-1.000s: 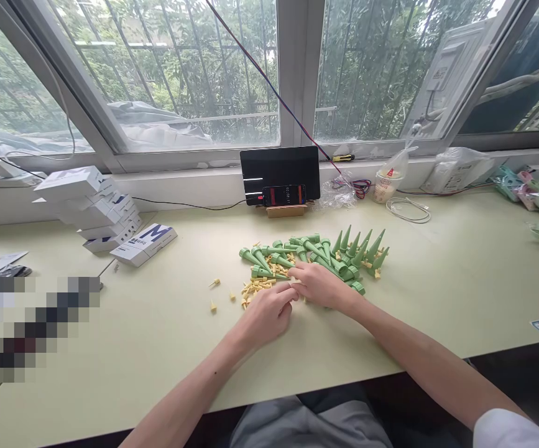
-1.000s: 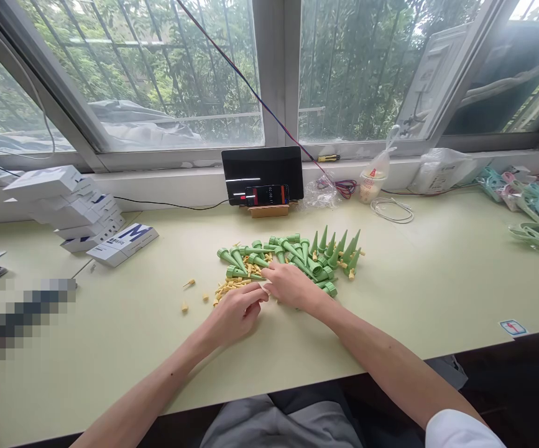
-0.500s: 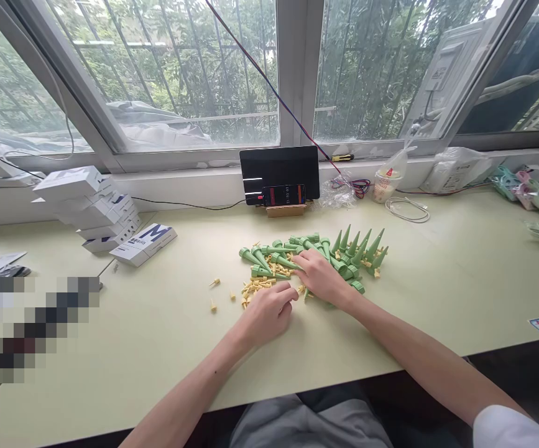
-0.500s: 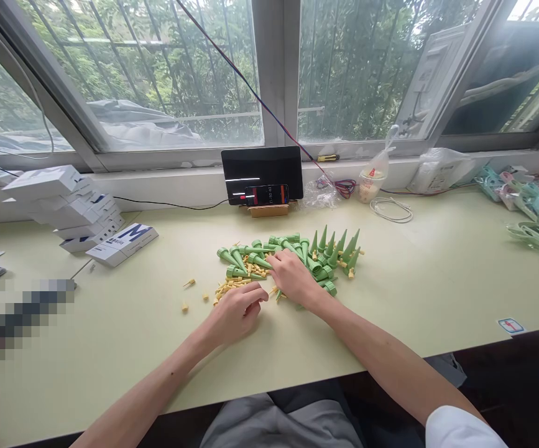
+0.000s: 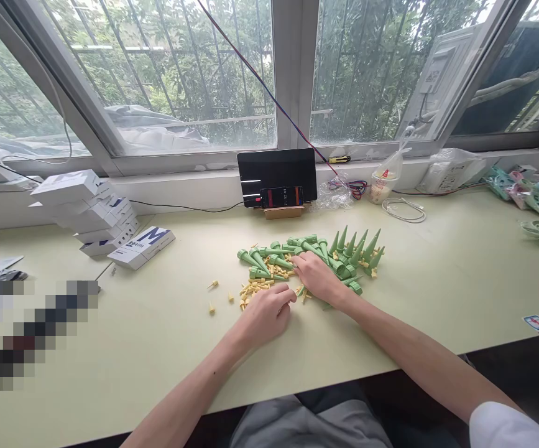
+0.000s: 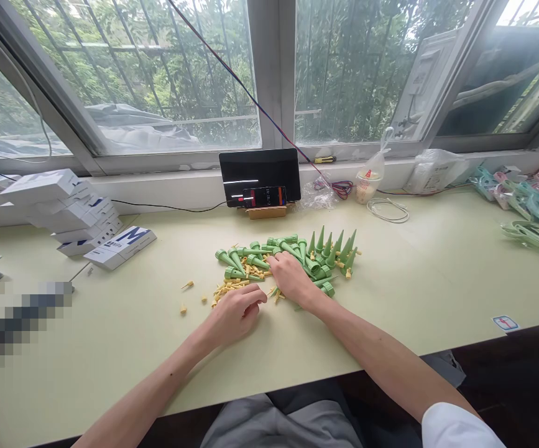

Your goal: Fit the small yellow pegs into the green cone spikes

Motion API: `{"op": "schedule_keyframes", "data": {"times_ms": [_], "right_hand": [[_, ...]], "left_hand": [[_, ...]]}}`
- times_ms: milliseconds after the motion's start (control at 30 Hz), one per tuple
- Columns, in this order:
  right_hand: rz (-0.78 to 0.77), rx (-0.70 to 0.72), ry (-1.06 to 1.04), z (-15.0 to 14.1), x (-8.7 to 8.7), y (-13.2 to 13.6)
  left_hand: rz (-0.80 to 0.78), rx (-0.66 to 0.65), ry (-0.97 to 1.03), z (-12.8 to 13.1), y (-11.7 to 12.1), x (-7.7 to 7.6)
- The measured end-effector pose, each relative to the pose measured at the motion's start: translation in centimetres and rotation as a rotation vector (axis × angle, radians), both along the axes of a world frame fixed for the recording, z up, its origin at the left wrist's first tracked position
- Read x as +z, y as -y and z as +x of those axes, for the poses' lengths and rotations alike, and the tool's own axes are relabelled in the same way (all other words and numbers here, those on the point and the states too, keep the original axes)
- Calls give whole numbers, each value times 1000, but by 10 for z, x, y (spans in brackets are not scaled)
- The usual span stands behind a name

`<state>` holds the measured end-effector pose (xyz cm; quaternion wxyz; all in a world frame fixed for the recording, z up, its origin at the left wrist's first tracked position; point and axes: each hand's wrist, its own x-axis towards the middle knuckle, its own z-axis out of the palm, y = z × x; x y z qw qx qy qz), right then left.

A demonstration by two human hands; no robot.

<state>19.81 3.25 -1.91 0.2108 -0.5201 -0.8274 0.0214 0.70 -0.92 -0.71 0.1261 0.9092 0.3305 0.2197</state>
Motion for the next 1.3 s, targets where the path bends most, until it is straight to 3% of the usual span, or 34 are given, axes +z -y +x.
{"op": "schedule_keyframes", "data": {"times_ms": [167,267,500,700,867,1300], "right_hand": [[18,-9,-100,1,-4,0],[38,-2,-190,3,-3,1],[227,77,-388,6,7,5],[299,252,-420,1,13,12],[241,308,-357,-1,13,15],[323,342,-536,-3,14,18]], "left_hand": [[-43,8,48,0,-3,-3],[-128,54,186,1,-5,-4],[-601,350,767,0,-14,10],[-888,391,1118,-6,-21,22],[-1046,313,1130,-8,-23,26],[-960,390,988,-7,-19,25]]}}
